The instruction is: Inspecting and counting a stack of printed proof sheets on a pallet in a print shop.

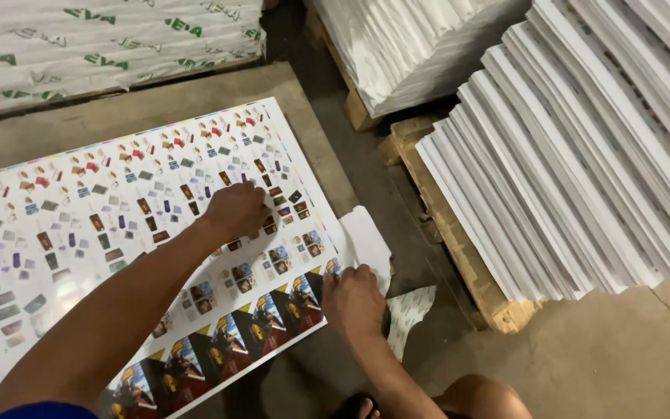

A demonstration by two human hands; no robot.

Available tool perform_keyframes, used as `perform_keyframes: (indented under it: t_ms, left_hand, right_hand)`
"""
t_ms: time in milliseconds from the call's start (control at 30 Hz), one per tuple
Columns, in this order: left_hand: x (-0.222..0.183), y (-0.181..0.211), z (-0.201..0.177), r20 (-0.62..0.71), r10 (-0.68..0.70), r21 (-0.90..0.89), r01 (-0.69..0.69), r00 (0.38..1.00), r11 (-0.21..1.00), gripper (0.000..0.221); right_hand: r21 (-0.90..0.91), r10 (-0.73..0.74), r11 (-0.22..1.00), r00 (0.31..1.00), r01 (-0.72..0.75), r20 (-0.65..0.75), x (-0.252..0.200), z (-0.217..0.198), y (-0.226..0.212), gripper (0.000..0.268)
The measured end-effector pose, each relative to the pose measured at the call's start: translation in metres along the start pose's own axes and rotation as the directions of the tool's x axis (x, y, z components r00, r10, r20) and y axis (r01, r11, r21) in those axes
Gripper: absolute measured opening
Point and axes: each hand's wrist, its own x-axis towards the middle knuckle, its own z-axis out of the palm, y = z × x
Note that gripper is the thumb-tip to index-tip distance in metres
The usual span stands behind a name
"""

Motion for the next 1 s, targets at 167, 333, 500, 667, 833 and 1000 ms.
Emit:
perform_keyframes:
  t_ms: [167, 333, 500, 667, 833, 1000]
  left_hand:
    - [-0.001, -0.011, 0.013, 0.041, -0.032, -0.065, 0.034, 0.999, 0.997, 0.032]
    - [0.006, -0.018, 0.028, 0.120, -0.028, -0.124, 0.043, 0.992, 0.991, 0.032]
    - [0.008, -0.021, 0.034, 0.105, -0.038, -0.122, 0.050, 0.994, 0.991, 0.028]
    - [0.002, -0.005, 0.021, 0.106, -0.024, -0.072, 0.032, 0.994, 0.997, 0.026]
    - [-0.001, 0.000, 0.022, 0.075, -0.038, -0.153, 0.049, 0.996, 0.987, 0.022]
    - [-0.001, -0.001, 0.012, 0.128, -0.095, -0.400, 0.139, 0.987, 0.906, 0.026]
  right_hand:
    - [-0.028, -0.076, 0.997, 0.987, 0.073, -0.141, 0.003, 0.026, 0.002, 0.025]
    - [0.045, -0.134, 0.989, 0.977, 0.143, -0.166, -0.007, -0.010, 0.000, 0.022]
    - [0.279, -0.106, 0.950, 0.987, 0.136, -0.121, -0.017, -0.028, 0.003, 0.023]
    - [0.214, 0.005, 0.977, 0.999, -0.015, 0.045, 0.001, -0.005, 0.026, 0.036]
    - [0.133, -0.001, 0.991, 1.000, 0.000, 0.014, -0.001, 0.004, 0.017, 0.032]
    - [0.267, -0.321, 0.906, 0.945, 0.327, -0.069, -0.014, -0.045, -0.004, 0.023]
